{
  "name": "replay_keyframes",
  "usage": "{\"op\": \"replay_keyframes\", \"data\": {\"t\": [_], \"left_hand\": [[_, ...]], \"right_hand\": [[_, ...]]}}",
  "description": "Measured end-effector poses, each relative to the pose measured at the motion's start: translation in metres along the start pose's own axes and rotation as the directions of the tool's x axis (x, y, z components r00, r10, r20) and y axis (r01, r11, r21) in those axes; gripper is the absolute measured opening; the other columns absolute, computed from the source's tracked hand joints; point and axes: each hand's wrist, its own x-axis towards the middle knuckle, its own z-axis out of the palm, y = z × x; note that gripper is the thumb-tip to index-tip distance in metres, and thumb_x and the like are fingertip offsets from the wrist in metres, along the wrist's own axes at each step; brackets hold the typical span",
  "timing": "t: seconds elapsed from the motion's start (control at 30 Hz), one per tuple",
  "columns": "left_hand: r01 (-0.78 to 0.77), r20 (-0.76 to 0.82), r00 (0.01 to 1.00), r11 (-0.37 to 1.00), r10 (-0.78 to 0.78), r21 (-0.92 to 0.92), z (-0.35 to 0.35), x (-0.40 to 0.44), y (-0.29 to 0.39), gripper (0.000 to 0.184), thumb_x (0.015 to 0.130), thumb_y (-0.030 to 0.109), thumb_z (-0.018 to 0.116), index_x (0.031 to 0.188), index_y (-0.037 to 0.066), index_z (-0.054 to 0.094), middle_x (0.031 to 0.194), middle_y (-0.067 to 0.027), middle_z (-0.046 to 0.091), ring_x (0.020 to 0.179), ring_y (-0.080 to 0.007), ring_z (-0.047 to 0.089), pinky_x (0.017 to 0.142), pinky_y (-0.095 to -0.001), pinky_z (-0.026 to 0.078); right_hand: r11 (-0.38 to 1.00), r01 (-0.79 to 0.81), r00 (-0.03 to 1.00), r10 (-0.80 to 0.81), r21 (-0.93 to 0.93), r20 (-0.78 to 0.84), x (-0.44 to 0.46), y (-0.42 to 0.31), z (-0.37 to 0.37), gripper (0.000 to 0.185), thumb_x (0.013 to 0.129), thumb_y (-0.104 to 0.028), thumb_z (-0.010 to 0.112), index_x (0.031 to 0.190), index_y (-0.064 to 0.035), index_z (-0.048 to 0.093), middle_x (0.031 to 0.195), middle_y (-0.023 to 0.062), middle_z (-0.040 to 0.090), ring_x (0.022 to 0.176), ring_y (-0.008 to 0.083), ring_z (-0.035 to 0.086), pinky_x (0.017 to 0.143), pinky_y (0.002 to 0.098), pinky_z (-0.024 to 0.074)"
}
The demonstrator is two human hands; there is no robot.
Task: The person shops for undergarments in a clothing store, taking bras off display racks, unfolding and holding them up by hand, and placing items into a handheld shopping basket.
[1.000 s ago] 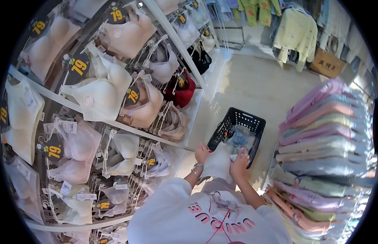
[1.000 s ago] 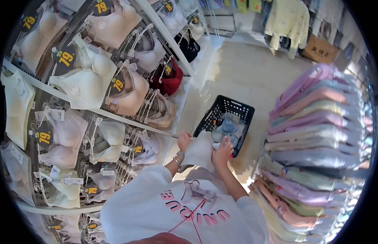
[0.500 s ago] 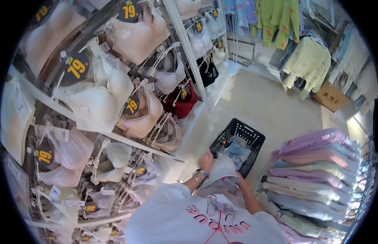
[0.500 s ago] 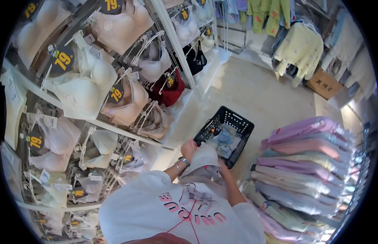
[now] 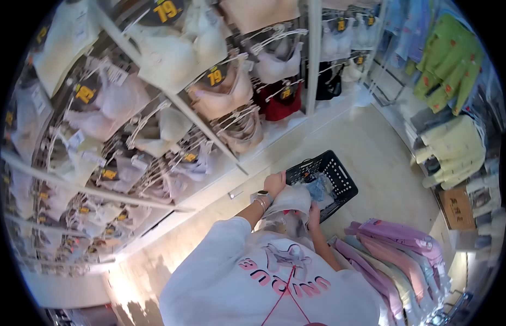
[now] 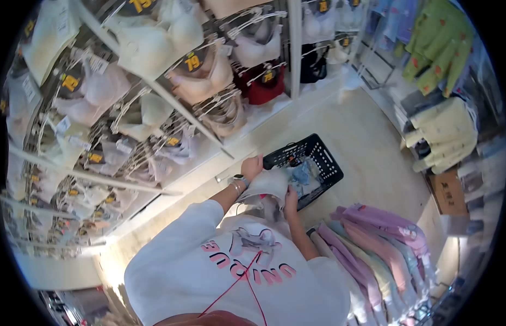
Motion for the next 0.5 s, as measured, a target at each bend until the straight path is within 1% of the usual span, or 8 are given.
{"op": "replay_keyframes", "data": {"t": [0.1, 0.17, 0.23, 0.33, 0.37, 0.4, 0.43, 0.5], "left_hand": [[0.083, -0.037, 0.996, 0.994, -0.086, -0.069, 0.01, -0.017, -0.014, 0.053, 0.094, 0.039, 0.033, 0.069, 0.004, 0.064, 0.062, -0.0225, 0.06, 0.059, -0.041, 0.059, 0.059, -0.0506, 0.047], [0.147, -0.035, 0.988, 0.986, -0.15, -0.082, 0.007, -0.034, -0.015, 0.054, 0.094, 0.041, 0.033, 0.068, 0.004, 0.064, 0.062, -0.0221, 0.06, 0.059, -0.0408, 0.06, 0.058, -0.0506, 0.047], [0.212, -0.021, 0.977, 0.976, -0.214, -0.051, -0.007, -0.049, -0.005, 0.055, 0.094, 0.041, 0.032, 0.068, 0.004, 0.064, 0.063, -0.0221, 0.06, 0.06, -0.0407, 0.06, 0.058, -0.051, 0.047], [0.259, 0.067, 0.964, 0.966, -0.258, -0.006, -0.01, -0.08, -0.004, 0.056, 0.094, 0.041, 0.032, 0.068, 0.004, 0.064, 0.065, -0.0219, 0.061, 0.061, -0.0409, 0.06, 0.057, -0.0511, 0.047], [0.237, 0.102, 0.967, 0.971, -0.234, -0.022, -0.016, -0.09, -0.002, 0.056, 0.094, 0.041, 0.032, 0.067, 0.004, 0.064, 0.065, -0.0222, 0.061, 0.061, -0.041, 0.06, 0.057, -0.0508, 0.047], [0.215, 0.135, 0.969, 0.976, -0.208, -0.038, -0.02, -0.102, -0.001, 0.056, 0.094, 0.041, 0.032, 0.067, 0.004, 0.064, 0.066, -0.0224, 0.061, 0.061, -0.041, 0.061, 0.057, -0.0505, 0.047], [0.218, 0.112, 0.97, 0.976, -0.217, 0.005, -0.01, -0.112, -0.007, 0.057, 0.094, 0.042, 0.032, 0.066, 0.004, 0.064, 0.065, -0.022, 0.061, 0.06, -0.0408, 0.06, 0.056, -0.0504, 0.047], [0.192, 0.145, 0.971, 0.981, -0.188, -0.01, -0.01, -0.134, -0.008, 0.058, 0.094, 0.043, 0.031, 0.065, 0.004, 0.064, 0.064, -0.021, 0.061, 0.06, -0.04, 0.061, 0.055, -0.05, 0.047]], "right_hand": [[0.925, -0.062, 0.991, 0.011, 0.375, 0.137, 0.018, 0.024, 0.016, 0.022, 0.086, -0.008, 0.048, 0.098, 0.0058, 0.059, 0.092, 0.0202, 0.065, 0.086, 0.0233, 0.063, 0.075, 0.0334, 0.0464], [0.987, -0.046, 0.958, 0.0, 0.154, 0.286, 0.032, 0.068, 0.032, 0.025, 0.086, -0.01, 0.05, 0.102, 0.0064, 0.06, 0.096, 0.0204, 0.066, 0.09, 0.0248, 0.062, 0.078, 0.0349, 0.0462], [0.994, 0.062, 0.955, -0.085, 0.09, 0.284, 0.026, 0.079, 0.045, 0.026, 0.085, -0.01, 0.051, 0.104, 0.0058, 0.061, 0.099, 0.021, 0.065, 0.092, 0.0263, 0.062, 0.08, 0.0359, 0.046], [0.963, 0.015, 0.936, -0.108, 0.267, 0.336, 0.006, 0.101, 0.05, 0.028, 0.085, -0.011, 0.051, 0.106, 0.0017, 0.062, 0.102, 0.0229, 0.064, 0.096, 0.0334, 0.061, 0.082, 0.0396, 0.0454], [0.996, 0.047, 0.95, -0.069, 0.08, 0.303, 0.001, 0.093, 0.044, 0.027, 0.085, -0.012, 0.05, 0.107, 0.0005, 0.062, 0.102, 0.0233, 0.063, 0.097, 0.0353, 0.06, 0.082, 0.0406, 0.0452], [0.991, 0.069, 0.965, -0.038, -0.112, 0.261, -0.01, 0.074, 0.029, 0.027, 0.085, -0.013, 0.05, 0.107, -0.0006, 0.062, 0.103, 0.0236, 0.063, 0.097, 0.0373, 0.059, 0.083, 0.0416, 0.0449], [0.951, 0.076, 0.977, -0.012, -0.3, 0.211, -0.022, 0.054, 0.017, 0.027, 0.086, -0.014, 0.05, 0.107, -0.0018, 0.062, 0.103, 0.024, 0.062, 0.098, 0.0393, 0.059, 0.083, 0.0426, 0.0447], [0.896, 0.132, 0.989, -0.09, -0.424, 0.118, -0.039, 0.035, -0.001, 0.028, 0.086, -0.018, 0.049, 0.104, -0.0023, 0.064, 0.1, 0.0246, 0.062, 0.096, 0.0414, 0.058, 0.082, 0.0443, 0.045]]}}
